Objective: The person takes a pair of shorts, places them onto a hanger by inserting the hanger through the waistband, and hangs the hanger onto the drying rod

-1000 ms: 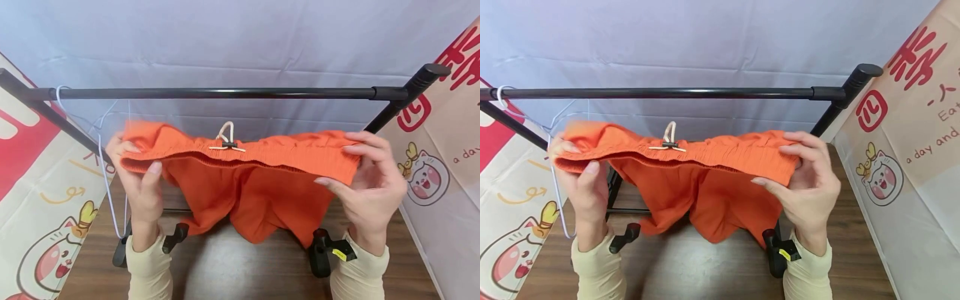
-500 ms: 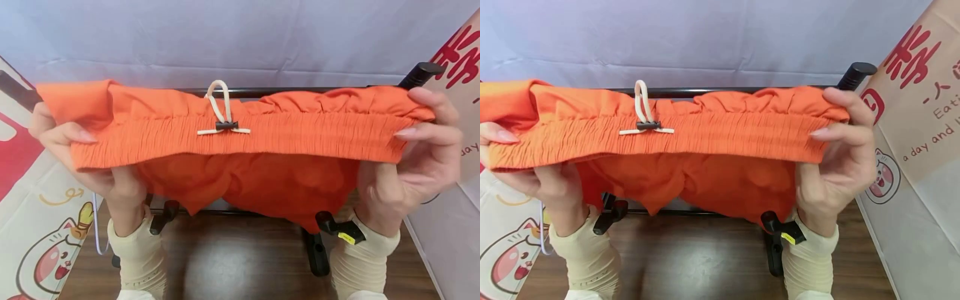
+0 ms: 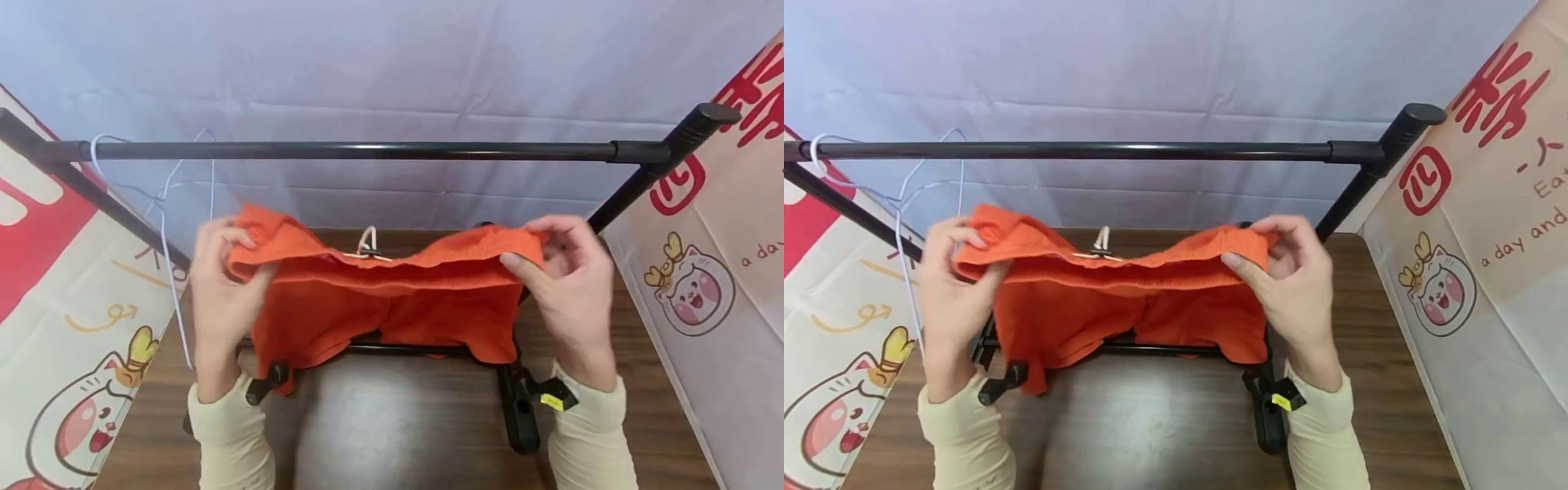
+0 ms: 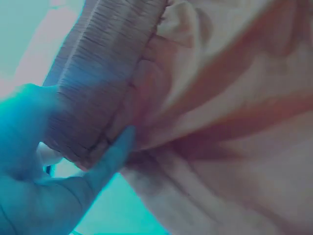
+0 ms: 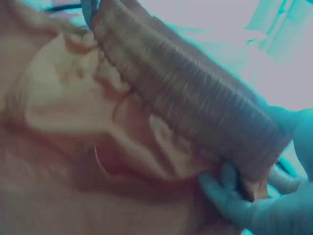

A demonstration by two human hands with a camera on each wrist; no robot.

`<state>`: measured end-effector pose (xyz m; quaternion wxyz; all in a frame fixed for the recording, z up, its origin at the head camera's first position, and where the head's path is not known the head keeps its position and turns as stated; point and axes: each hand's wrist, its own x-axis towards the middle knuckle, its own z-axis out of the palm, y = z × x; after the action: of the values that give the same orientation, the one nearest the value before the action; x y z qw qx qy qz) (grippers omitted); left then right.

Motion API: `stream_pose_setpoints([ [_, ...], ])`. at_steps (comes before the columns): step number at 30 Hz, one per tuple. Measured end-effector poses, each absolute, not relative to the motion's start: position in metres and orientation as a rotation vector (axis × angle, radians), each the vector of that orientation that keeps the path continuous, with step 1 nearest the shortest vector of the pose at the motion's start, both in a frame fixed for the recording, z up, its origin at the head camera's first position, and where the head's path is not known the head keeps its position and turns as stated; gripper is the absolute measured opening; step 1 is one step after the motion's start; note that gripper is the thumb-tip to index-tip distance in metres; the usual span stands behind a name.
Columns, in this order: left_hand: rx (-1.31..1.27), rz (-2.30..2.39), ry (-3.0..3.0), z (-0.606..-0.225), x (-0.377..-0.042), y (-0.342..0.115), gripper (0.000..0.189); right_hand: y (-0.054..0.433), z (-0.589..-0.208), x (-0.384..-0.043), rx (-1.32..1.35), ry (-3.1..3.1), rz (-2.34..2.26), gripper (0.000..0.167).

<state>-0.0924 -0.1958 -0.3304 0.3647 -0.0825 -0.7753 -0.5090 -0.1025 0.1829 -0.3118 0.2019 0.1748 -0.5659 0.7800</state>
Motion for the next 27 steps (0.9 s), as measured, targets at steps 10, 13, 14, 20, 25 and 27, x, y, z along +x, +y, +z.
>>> stream_pose_setpoints([
  [10,0.182,-1.354,-2.405,-0.421,-0.07,-0.181,0.021,0.176,-0.384,-0.097,0.143,-1.727,2.563,0.017],
  [13,0.286,-1.382,-2.471,-0.425,-0.067,-0.174,0.024,0.174,-0.389,-0.096,0.031,-1.796,2.539,0.013],
  [14,0.312,-1.386,-2.502,-0.425,-0.066,-0.172,0.027,0.174,-0.39,-0.095,0.005,-1.819,2.522,0.012],
  [20,0.414,-1.294,-2.711,-0.422,-0.065,-0.169,0.041,0.172,-0.388,-0.092,-0.003,-1.978,2.406,0.015],
  [25,0.436,-1.21,-2.81,-0.427,-0.062,-0.171,0.043,0.168,-0.388,-0.091,-0.047,-2.057,2.297,0.014],
  [27,0.408,-1.19,-2.854,-0.429,-0.062,-0.171,0.046,0.167,-0.389,-0.091,-0.071,-2.062,2.275,0.015],
])
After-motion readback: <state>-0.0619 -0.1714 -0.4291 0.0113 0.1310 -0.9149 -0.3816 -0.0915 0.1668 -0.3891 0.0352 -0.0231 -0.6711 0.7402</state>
